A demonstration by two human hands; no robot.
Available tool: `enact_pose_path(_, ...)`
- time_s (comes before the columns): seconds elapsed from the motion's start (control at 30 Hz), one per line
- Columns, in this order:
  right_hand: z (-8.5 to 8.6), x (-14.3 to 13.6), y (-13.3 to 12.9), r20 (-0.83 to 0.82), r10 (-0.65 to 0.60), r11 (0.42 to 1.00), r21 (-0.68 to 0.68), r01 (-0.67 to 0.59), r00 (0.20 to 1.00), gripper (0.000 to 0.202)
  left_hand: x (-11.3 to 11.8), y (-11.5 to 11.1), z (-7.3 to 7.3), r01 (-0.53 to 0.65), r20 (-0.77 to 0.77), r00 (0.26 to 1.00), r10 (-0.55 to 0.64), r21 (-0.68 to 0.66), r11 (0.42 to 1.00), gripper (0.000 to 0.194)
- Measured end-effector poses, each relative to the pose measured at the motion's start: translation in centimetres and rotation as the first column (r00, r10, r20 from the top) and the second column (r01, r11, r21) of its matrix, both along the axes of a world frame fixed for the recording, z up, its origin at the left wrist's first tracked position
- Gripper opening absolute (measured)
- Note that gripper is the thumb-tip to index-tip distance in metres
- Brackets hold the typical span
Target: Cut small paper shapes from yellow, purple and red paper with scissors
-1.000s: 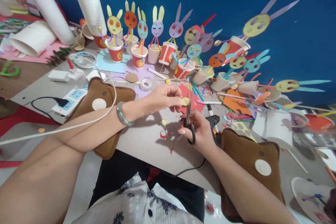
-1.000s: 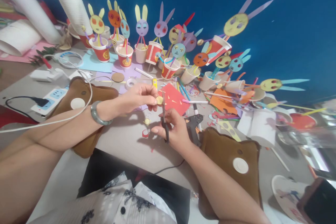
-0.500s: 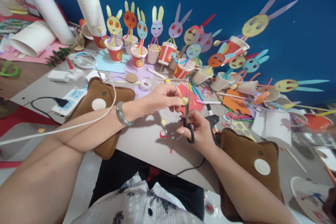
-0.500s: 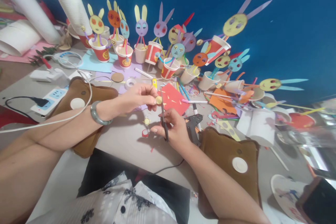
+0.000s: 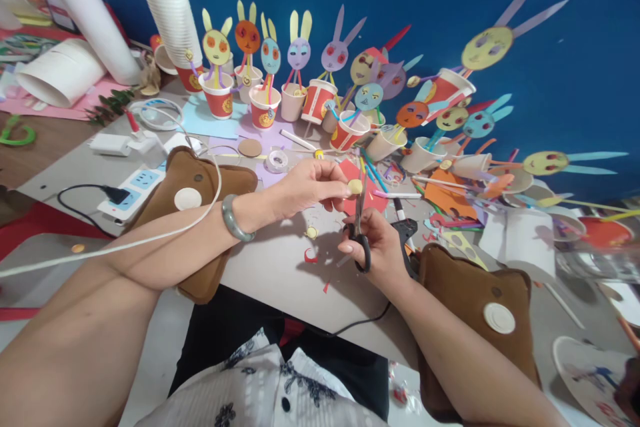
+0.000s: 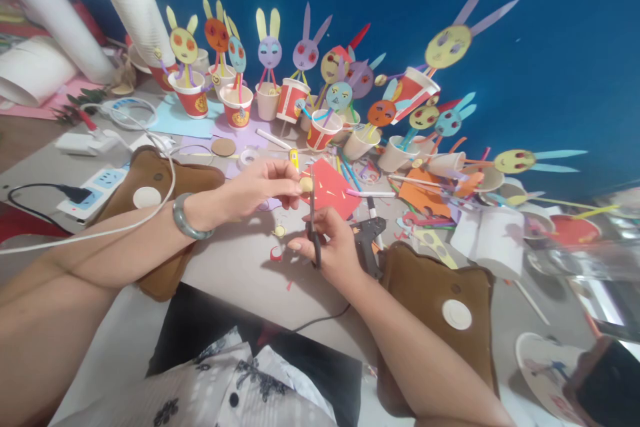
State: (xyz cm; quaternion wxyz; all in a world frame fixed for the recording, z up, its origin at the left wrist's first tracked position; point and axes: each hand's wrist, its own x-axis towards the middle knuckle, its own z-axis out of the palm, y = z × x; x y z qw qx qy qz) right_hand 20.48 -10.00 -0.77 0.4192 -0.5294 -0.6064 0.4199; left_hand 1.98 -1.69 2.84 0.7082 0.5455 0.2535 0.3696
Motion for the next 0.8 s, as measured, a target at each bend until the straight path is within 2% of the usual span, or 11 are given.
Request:
enact_pose_path(0.27, -0.32, 0.18, 0.09, 0.017, -0.003, 0.999, 0.053, 0.002, 1.000, 0.055, 0.04, -0.08, 0.18, 0.002, -0.028, 1.000, -0.002, -0.026, 1.000, 0.015)
enact_pose_path(0.8, -0.10, 0.19, 0.02, 0.012, -0.012, 0.999, 0.037, 0.012, 1.000, 0.057, -0.04, -0.06, -0.01, 0.005, -0.019, 1.000, -0.005, -0.013, 1.000, 0.016)
